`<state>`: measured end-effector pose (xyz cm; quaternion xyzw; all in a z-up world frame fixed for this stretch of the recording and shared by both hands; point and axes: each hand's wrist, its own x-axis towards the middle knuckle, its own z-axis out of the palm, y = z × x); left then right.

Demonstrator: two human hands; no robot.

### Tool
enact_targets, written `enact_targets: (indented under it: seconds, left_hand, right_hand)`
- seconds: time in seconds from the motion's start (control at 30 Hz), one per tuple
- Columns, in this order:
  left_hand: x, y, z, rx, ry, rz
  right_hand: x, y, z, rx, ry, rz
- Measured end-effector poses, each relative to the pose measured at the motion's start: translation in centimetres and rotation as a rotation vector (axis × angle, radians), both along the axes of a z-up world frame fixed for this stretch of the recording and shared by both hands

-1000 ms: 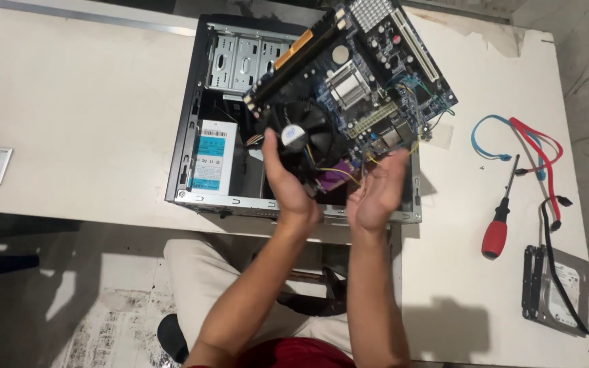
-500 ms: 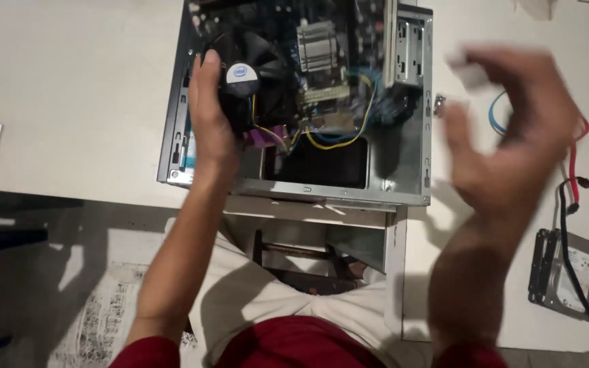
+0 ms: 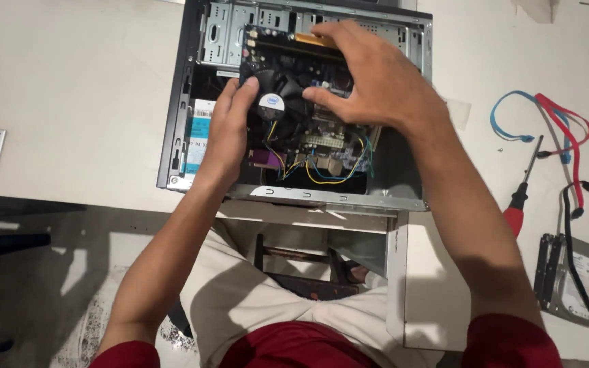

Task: Disconnecting internal cables and removing the motherboard from a desktop computer chassis.

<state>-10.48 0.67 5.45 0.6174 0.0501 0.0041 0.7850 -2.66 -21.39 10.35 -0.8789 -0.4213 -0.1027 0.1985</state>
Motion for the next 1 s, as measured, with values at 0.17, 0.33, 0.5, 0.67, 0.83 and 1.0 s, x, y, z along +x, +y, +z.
enact_targets:
  seconds: [0.17, 0.33, 0.5, 0.67, 0.83, 1.0]
  left_hand:
    - [0.0, -0.2, 0.4, 0.108, 0.022, -0.052]
    - [0.1, -0.3, 0.1, 0.169, 0.085, -0.015]
    - [-0.2, -0.4, 0.1, 0.153, 0.037, -0.045]
    - [0.3, -0.5, -1.2, 0.24, 0.031, -0.091]
    - [-0.4, -0.6, -0.2, 0.238, 0.096, -0.072]
    - [-0.1, -0.7, -0.7, 0.337, 0.108, -0.039]
  right_hand:
    - [1.2, -0.3, -1.0, 0.019, 0.116, -0.067]
    - [2.8, -1.4, -2.9, 0.004, 0.048, -0.034]
    - [2.4, -2.2, -1.6, 0.084, 0.339, -0.081]
    - [3.5, -2.8, -2.3, 0.068, 0.419, -0.13]
    - [3.2, -3.2, -3.4, 0.102, 0.413, -0.124]
    - [3.3, -3.5, -3.6, 0.094, 0.429, -0.162]
